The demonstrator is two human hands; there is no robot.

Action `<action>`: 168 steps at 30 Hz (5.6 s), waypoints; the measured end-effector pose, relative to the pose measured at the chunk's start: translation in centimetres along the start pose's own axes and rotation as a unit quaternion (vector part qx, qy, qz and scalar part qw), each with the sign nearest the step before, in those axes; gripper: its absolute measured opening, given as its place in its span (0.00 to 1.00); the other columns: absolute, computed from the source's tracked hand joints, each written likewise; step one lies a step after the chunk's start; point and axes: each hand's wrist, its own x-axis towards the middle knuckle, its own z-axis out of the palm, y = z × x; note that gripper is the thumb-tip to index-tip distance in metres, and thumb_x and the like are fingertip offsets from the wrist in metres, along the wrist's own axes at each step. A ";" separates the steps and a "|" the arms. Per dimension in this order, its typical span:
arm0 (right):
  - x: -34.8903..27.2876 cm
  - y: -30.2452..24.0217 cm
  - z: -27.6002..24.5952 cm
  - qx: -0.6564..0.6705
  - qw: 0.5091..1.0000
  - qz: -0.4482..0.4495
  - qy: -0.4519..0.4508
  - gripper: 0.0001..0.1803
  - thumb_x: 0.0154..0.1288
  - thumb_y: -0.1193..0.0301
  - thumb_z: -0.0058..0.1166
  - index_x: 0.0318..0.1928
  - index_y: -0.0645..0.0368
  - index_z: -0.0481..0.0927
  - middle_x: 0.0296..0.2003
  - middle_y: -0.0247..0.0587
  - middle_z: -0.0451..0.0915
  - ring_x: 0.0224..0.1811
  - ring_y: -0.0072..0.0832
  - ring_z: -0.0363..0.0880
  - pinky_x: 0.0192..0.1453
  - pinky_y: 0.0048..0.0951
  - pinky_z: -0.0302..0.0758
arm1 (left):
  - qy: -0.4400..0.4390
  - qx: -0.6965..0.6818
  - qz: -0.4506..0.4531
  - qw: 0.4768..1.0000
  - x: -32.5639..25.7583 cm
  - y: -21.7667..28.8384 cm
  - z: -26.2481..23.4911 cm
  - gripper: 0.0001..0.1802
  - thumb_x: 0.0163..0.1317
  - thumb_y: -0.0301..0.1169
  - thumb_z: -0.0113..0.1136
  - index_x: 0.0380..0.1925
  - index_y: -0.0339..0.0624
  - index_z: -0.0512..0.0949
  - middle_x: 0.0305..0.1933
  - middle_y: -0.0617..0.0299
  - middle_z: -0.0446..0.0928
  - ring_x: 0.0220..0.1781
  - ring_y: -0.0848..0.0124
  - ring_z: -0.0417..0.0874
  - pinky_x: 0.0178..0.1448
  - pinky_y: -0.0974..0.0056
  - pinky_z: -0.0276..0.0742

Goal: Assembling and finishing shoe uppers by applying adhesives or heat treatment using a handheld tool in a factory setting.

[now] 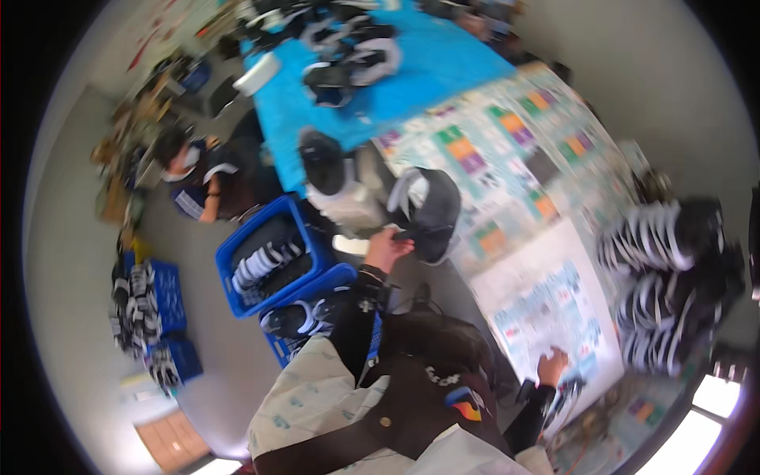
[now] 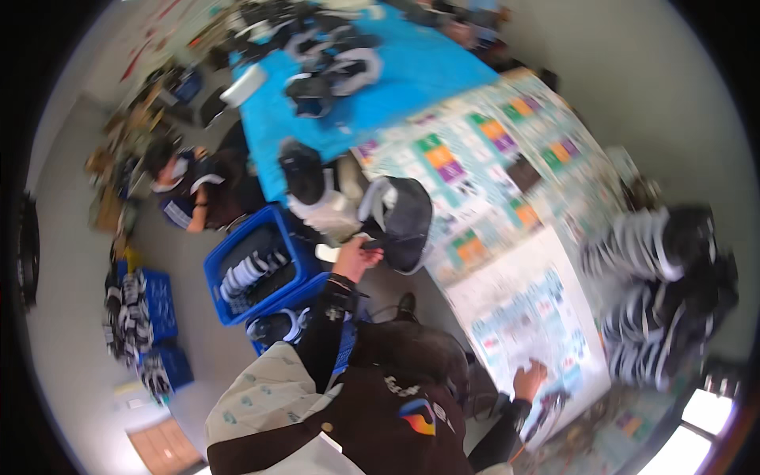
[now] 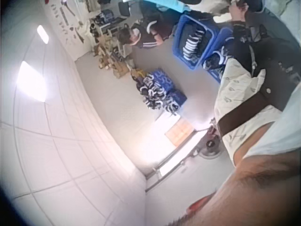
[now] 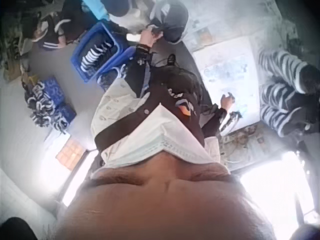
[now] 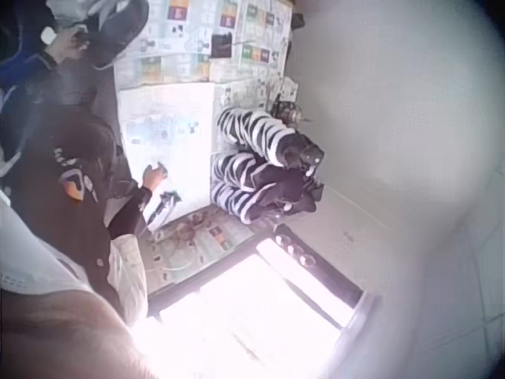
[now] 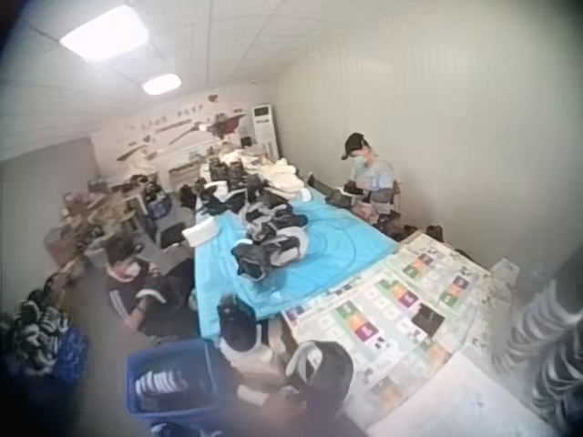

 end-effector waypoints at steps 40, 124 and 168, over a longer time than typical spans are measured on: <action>12.0 -14.5 -1.5 0.074 0.952 -0.261 -0.141 0.17 0.61 0.75 0.64 0.51 0.60 0.84 0.52 0.52 0.82 0.61 0.51 0.77 0.70 0.47 0.71 | 0.160 -0.075 0.203 0.963 -7.1 10.0 0.9 0.22 0.75 0.36 0.55 0.54 0.22 0.74 0.43 0.34 0.85 0.45 0.43 0.91 0.47 0.49 0.92; 6.8 -42.9 -3.4 0.013 0.993 -0.093 -0.078 0.15 0.66 0.76 0.60 0.53 0.59 0.83 0.53 0.49 0.81 0.57 0.46 0.81 0.51 0.41 0.84 | 0.129 0.759 0.421 0.480 25.9 36.0 -3.1 0.20 0.48 0.37 0.81 0.43 0.53 0.88 0.41 0.60 0.88 0.50 0.52 0.82 0.49 0.50 0.79; 45.5 -4.1 -50.3 0.173 0.929 0.136 0.297 0.38 0.64 0.62 0.60 0.71 0.65 0.67 0.75 0.59 0.65 0.72 0.58 0.74 0.73 0.50 0.76 | 0.093 0.630 0.208 0.742 -17.2 -15.6 -1.8 0.15 0.66 0.29 0.65 0.51 0.36 0.83 0.45 0.49 0.87 0.44 0.58 0.89 0.51 0.58 0.84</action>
